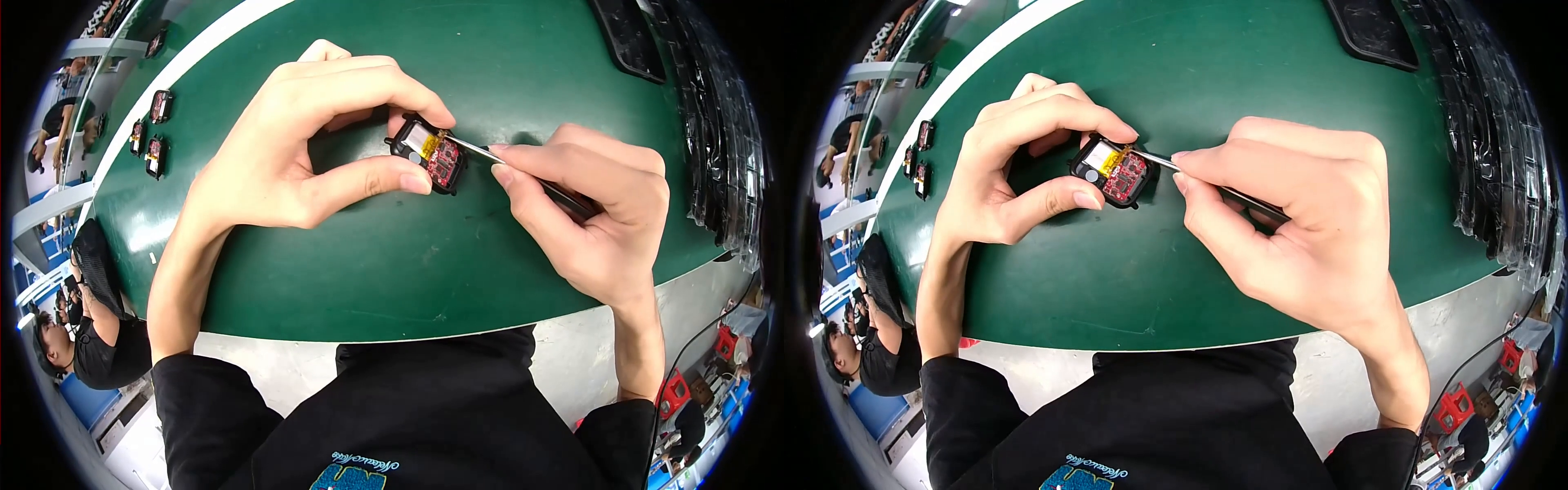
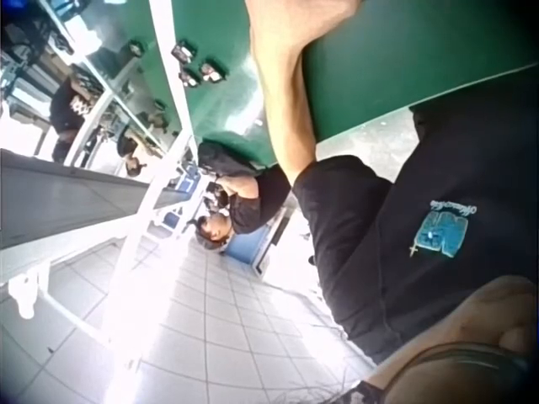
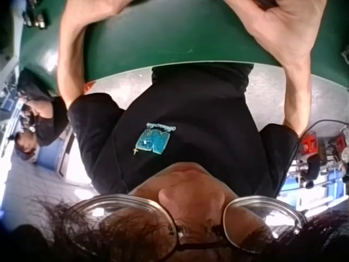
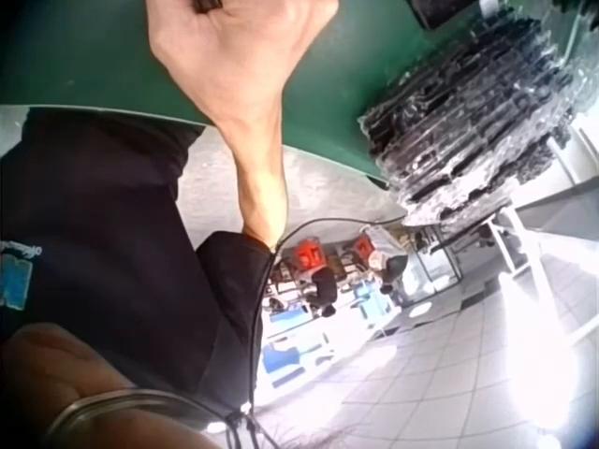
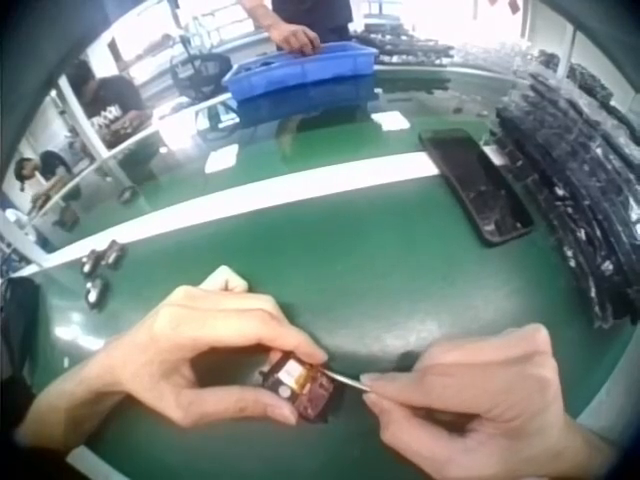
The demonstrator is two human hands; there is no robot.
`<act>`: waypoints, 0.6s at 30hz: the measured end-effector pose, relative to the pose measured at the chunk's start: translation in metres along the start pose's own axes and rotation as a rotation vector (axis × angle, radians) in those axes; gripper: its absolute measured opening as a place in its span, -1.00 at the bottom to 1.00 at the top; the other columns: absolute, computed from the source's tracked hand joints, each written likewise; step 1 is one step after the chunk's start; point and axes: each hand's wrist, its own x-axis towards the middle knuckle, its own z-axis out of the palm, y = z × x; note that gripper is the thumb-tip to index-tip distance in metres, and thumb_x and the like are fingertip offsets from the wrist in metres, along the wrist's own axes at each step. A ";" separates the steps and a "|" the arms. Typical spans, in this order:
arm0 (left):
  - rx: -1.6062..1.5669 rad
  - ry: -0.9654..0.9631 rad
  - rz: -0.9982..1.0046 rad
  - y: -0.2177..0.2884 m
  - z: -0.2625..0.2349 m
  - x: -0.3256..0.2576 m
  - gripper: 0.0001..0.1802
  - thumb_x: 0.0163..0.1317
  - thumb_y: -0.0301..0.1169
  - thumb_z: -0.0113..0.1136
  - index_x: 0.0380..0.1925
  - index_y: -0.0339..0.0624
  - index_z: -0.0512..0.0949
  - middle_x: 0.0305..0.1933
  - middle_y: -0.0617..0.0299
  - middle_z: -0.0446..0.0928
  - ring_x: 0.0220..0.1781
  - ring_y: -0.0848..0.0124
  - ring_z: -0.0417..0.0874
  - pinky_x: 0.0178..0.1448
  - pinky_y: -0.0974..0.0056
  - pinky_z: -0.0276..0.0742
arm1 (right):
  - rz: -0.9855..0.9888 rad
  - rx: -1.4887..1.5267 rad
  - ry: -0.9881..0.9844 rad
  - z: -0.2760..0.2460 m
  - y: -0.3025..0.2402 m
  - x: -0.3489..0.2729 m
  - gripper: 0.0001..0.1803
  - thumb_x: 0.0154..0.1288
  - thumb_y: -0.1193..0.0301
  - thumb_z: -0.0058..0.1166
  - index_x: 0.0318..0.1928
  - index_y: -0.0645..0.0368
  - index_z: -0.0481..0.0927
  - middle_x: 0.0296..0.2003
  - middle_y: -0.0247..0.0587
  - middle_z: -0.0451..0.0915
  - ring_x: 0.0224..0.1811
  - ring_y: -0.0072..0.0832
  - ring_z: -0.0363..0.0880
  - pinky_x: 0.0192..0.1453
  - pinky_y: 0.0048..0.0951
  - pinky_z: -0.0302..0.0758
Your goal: Using tweezers to assemble or adjust a small electronic component inside a casing.
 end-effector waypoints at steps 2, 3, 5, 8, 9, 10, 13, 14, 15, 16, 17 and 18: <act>-0.019 -0.023 -0.038 0.002 -0.001 -0.001 -0.40 0.08 -0.22 0.77 0.11 -0.23 0.82 -0.05 0.20 0.85 -0.11 0.34 0.71 0.14 0.21 0.38 | -0.016 -0.046 -0.014 0.000 -0.001 0.001 -0.79 0.21 0.73 0.47 -0.14 0.34 0.92 -0.58 -0.33 0.62 -0.60 -0.65 0.43 -0.49 -0.51 0.23; -0.017 -0.022 -0.037 0.001 0.000 -0.001 -0.40 0.08 -0.22 0.77 0.11 -0.23 0.82 -0.05 0.20 0.85 -0.11 0.34 0.71 0.14 0.21 0.38 | -0.018 -0.048 -0.013 0.000 -0.001 0.000 -0.79 0.21 0.73 0.47 -0.14 0.34 0.92 -0.58 -0.33 0.62 -0.60 -0.65 0.43 -0.49 -0.51 0.23; -0.044 0.024 0.022 -0.001 0.004 -0.001 -0.41 0.07 -0.26 0.77 0.12 -0.20 0.83 -0.09 0.24 0.82 -0.16 0.38 0.63 0.09 0.22 0.36 | -0.030 -0.051 0.022 0.001 -0.002 -0.003 -0.79 0.20 0.72 0.47 -0.14 0.35 0.91 -0.58 -0.34 0.60 -0.60 -0.65 0.41 -0.49 -0.52 0.20; -0.077 0.015 -0.033 0.003 0.004 -0.002 -0.38 0.04 -0.28 0.79 0.15 -0.16 0.82 -0.14 0.29 0.77 -0.20 0.42 0.56 0.06 0.24 0.33 | -0.017 -0.060 0.018 -0.004 -0.003 -0.002 -0.80 0.23 0.72 0.47 -0.12 0.36 0.91 -0.56 -0.36 0.60 -0.58 -0.69 0.41 -0.47 -0.54 0.19; -0.070 0.020 -0.027 0.004 0.005 -0.001 -0.38 0.04 -0.28 0.79 0.15 -0.16 0.82 -0.14 0.29 0.77 -0.20 0.42 0.56 0.06 0.24 0.33 | -0.025 -0.065 0.021 -0.005 -0.004 -0.001 -0.80 0.23 0.72 0.47 -0.12 0.36 0.91 -0.56 -0.36 0.60 -0.58 -0.69 0.41 -0.47 -0.54 0.19; -0.080 0.034 -0.056 0.005 0.006 -0.001 -0.36 0.03 -0.28 0.80 0.16 -0.15 0.82 -0.16 0.32 0.75 -0.20 0.43 0.54 0.05 0.25 0.32 | 0.043 -0.039 0.056 -0.005 -0.005 -0.001 -0.80 0.26 0.71 0.47 -0.10 0.36 0.91 -0.54 -0.36 0.61 -0.57 -0.71 0.41 -0.46 -0.56 0.19; -0.038 0.039 0.003 0.002 0.009 0.002 -0.35 0.01 -0.31 0.81 0.16 -0.15 0.80 -0.18 0.34 0.71 -0.21 0.43 0.61 0.09 0.24 0.29 | 0.141 -0.022 0.054 -0.007 -0.010 0.001 -0.83 0.40 0.69 0.44 -0.02 0.39 0.87 -0.44 -0.33 0.68 -0.49 -0.73 0.47 -0.41 -0.59 0.25; -0.044 0.034 -0.007 0.002 0.009 0.002 -0.35 0.02 -0.31 0.81 0.16 -0.15 0.79 -0.18 0.34 0.71 -0.21 0.43 0.63 0.10 0.24 0.28 | 0.123 0.030 0.115 0.000 -0.006 0.002 -0.84 0.41 0.67 0.44 -0.04 0.35 0.86 -0.43 -0.32 0.68 -0.52 -0.71 0.45 -0.45 -0.55 0.27; -0.046 0.033 -0.020 0.004 0.009 0.002 -0.36 0.04 -0.31 0.81 0.15 -0.15 0.78 -0.19 0.35 0.71 -0.21 0.44 0.66 0.12 0.24 0.27 | 0.098 0.085 0.173 0.004 -0.005 0.003 -0.86 0.41 0.66 0.44 -0.05 0.32 0.84 -0.42 -0.30 0.69 -0.56 -0.69 0.44 -0.49 -0.51 0.29; -0.027 0.039 -0.010 0.006 0.007 0.001 -0.38 0.07 -0.29 0.80 0.15 -0.14 0.77 -0.19 0.37 0.71 -0.21 0.45 0.67 0.11 0.24 0.27 | 0.107 0.094 0.126 0.003 -0.007 0.004 -0.85 0.48 0.66 0.38 0.00 0.31 0.80 -0.32 -0.26 0.72 -0.49 -0.67 0.48 -0.44 -0.50 0.35; -0.024 0.043 -0.012 0.009 0.005 0.001 -0.39 0.10 -0.27 0.80 0.15 -0.13 0.78 -0.19 0.38 0.71 -0.21 0.46 0.68 0.11 0.24 0.27 | 0.092 0.113 0.117 0.003 -0.011 0.006 -0.83 0.46 0.65 0.38 0.01 0.32 0.77 -0.32 -0.24 0.69 -0.46 -0.61 0.51 -0.40 -0.49 0.39; -0.035 0.040 -0.015 0.009 0.006 -0.001 -0.37 0.10 -0.26 0.81 0.17 -0.12 0.77 -0.19 0.39 0.71 -0.20 0.47 0.68 0.11 0.24 0.27 | 0.131 0.102 0.047 0.002 -0.018 0.006 -0.79 0.43 0.64 0.41 0.03 0.31 0.76 -0.30 -0.23 0.68 -0.44 -0.56 0.55 -0.37 -0.46 0.44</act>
